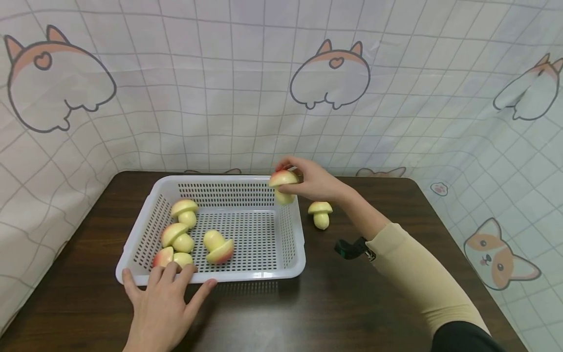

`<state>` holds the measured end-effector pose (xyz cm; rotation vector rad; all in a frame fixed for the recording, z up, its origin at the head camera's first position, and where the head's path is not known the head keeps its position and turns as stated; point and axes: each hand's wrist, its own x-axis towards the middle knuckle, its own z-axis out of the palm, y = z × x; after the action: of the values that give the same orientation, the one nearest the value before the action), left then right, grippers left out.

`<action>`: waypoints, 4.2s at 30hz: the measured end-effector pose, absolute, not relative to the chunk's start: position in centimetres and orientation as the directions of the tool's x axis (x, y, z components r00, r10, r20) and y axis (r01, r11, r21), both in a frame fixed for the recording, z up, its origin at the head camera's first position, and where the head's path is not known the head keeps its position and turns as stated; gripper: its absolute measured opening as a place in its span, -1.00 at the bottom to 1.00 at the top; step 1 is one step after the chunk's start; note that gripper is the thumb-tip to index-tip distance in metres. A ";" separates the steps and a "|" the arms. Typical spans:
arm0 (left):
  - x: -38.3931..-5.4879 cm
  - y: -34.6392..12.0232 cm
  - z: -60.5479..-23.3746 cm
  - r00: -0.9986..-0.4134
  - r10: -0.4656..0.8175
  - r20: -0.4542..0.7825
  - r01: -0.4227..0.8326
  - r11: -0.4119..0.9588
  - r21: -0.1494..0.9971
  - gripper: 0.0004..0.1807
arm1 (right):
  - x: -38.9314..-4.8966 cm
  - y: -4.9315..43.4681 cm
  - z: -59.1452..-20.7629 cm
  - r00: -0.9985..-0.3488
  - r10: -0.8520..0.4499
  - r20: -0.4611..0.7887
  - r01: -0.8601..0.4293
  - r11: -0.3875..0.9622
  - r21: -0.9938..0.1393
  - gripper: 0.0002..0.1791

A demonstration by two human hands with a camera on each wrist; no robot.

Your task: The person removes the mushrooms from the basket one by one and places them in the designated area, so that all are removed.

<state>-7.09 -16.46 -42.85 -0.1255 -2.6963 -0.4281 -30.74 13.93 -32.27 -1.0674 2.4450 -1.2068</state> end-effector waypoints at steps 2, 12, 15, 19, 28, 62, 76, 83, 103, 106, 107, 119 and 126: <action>-7.1 -16.4 -42.9 -0.916 0.025 0.401 0.147 0.949 0.278 -0.41 | -30.6 14.4 -32.4 -0.714 -0.688 0.127 -0.514 0.392 -0.763 -0.61; -7.1 -16.3 -42.9 -0.920 0.020 0.392 0.139 0.950 0.280 -0.41 | -29.7 16.5 -32.6 -0.752 -0.651 0.104 -0.456 0.399 -0.795 -0.60; -7.1 -16.3 -42.9 -0.918 0.020 0.395 0.140 0.950 0.278 -0.42 | -29.4 17.2 -32.6 -0.769 -0.632 0.091 -0.429 0.406 -0.807 -0.58; -7.1 -16.3 -42.9 -0.914 0.018 0.406 0.142 0.950 0.277 -0.43 | -29.2 18.3 -32.7 -0.786 -0.612 0.082 -0.409 0.416 -0.812 -0.56; -7.1 -16.4 -42.8 -0.916 0.020 0.401 0.139 0.952 0.271 -0.43 | -28.7 20.2 -32.7 -0.796 -0.598 0.094 -0.417 0.430 -0.801 -0.55; -7.0 -16.3 -42.8 -0.912 0.023 0.410 0.149 0.949 0.278 -0.45 | -28.8 28.0 -38.0 -0.882 -0.468 0.054 -0.323 0.517 -0.793 -0.52; -7.0 -16.5 -42.9 -0.910 0.028 0.415 0.155 0.948 0.277 -0.42 | -30.0 29.9 -41.0 -0.893 -0.449 0.035 -0.289 0.513 -0.808 -0.52; -7.0 -16.4 -42.9 -0.911 0.025 0.411 0.152 0.949 0.278 -0.42 | -30.6 30.4 -42.6 -0.903 -0.428 0.017 -0.253 0.500 -0.828 -0.51; -7.0 -16.4 -42.8 -0.911 0.028 0.410 0.153 0.950 0.274 -0.43 | -31.3 30.3 -44.7 -0.924 -0.383 -0.024 -0.194 0.520 -0.832 -0.42; -7.0 -16.4 -42.9 -0.911 0.031 0.412 0.155 0.950 0.270 -0.43 | -31.3 30.4 -44.7 -0.922 -0.387 -0.019 -0.202 0.520 -0.830 -0.40; -7.1 -16.4 -42.9 -0.910 0.032 0.413 0.156 0.950 0.269 -0.43 | -31.3 30.4 -44.7 -0.923 -0.384 -0.021 -0.197 0.518 -0.832 -0.40; -7.1 -16.4 -42.9 -0.906 0.029 0.423 0.158 0.949 0.272 -0.43 | -31.1 30.9 -44.6 -0.916 -0.402 -0.017 -0.207 0.507 -0.837 -0.43; -7.1 -16.4 -42.8 -0.913 0.024 0.407 0.149 0.949 0.277 -0.43 | -31.2 30.8 -44.7 -0.915 -0.403 -0.018 -0.199 0.490 -0.848 -0.45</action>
<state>-7.06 -16.39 -42.81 -0.1250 -2.6953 -0.4259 -31.19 30.75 -44.74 -0.5177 2.5205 -1.3922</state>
